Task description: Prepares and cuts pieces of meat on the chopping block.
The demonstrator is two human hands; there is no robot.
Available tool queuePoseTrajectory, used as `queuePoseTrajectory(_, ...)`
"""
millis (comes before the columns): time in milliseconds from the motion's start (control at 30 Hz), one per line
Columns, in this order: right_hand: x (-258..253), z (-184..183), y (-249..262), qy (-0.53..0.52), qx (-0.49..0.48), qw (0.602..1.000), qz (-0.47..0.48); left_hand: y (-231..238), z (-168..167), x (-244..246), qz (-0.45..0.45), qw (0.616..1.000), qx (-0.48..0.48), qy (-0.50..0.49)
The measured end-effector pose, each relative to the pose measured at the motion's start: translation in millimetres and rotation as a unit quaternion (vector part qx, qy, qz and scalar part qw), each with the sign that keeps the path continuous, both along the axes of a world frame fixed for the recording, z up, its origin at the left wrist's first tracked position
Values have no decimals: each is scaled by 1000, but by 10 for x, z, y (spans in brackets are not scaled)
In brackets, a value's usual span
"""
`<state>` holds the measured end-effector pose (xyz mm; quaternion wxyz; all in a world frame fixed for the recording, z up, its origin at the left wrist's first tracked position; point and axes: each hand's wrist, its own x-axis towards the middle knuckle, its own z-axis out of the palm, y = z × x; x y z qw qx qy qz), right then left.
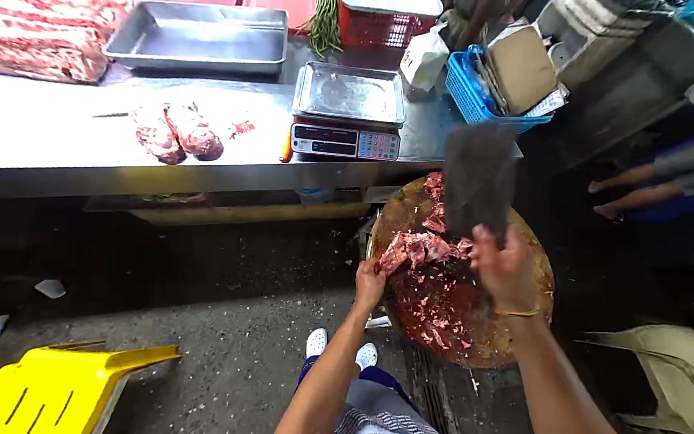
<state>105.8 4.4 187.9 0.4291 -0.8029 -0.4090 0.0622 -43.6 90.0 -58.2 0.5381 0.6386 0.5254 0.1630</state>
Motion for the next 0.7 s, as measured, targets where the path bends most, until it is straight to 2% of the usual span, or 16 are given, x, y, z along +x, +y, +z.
queuePoseTrajectory(67, -25, 630, 208, -15, 194, 981, 6, 6, 30, 18, -13, 1000, 0, 21)
queuePoseTrajectory(133, -50, 1177, 438, -9, 360, 932, 36, 25, 67, 24, -20, 999, -3, 37)
queuePoseTrajectory(167, -76, 1324, 539, -9, 409, 911, 46, 23, 68, 28, -19, 999, -2, 39)
queuePoseTrajectory(200, -132, 1300, 593, -12, 416, 908, 47, 7, 56, 25, -16, 999, -1, 39)
queuePoseTrajectory(233, -214, 1054, 573, -20, 369, 928, 38, -6, 43, 21, -12, 999, -1, 35)
queuePoseTrajectory(267, -288, 576, 485, -34, 280, 959, 24, -4, 34, 23, -8, 1000, 2, 29)
queuePoseTrajectory(300, -341, -54, 318, -50, 144, 988, 12, -2, 31, 11, -5, 1000, 1, 20)
queuePoseTrajectory(333, -374, -650, 117, -57, -38, 998, 11, 1, 20, -16, -3, 1000, -1, 10)
queuePoseTrajectory(367, -356, -1076, -59, -26, -219, 975, 28, -16, 8, -39, -4, 1000, -5, -3)
queuePoseTrajectory(400, -302, -1288, -152, 34, -353, 934, 43, -43, 1, -64, -9, 1000, -4, -10)
queuePoseTrajectory(433, -169, -1324, -35, 70, -424, 901, 59, 73, 13, -13, -9, 1000, 8, -22)
queuePoseTrajectory(467, -83, -1299, 60, 80, -458, 882, 73, 150, 28, 18, -10, 1000, 12, -22)
queuePoseTrajectory(500, -116, -1281, -72, 90, -483, 867, 81, 0, 29, -41, -21, 1000, -8, -2)
queuePoseTrajectory(533, -106, -1277, -117, 82, -480, 869, 82, -36, 51, -22, -30, 999, -14, 20)
queuePoseTrajectory(633, -35, -1264, -94, 86, -414, 904, 65, 42, 121, 68, -36, 998, 14, 43)
queuePoseTrajectory(700, -7, -1108, -122, 88, -355, 930, 43, 61, 104, 72, -38, 998, 14, 46)
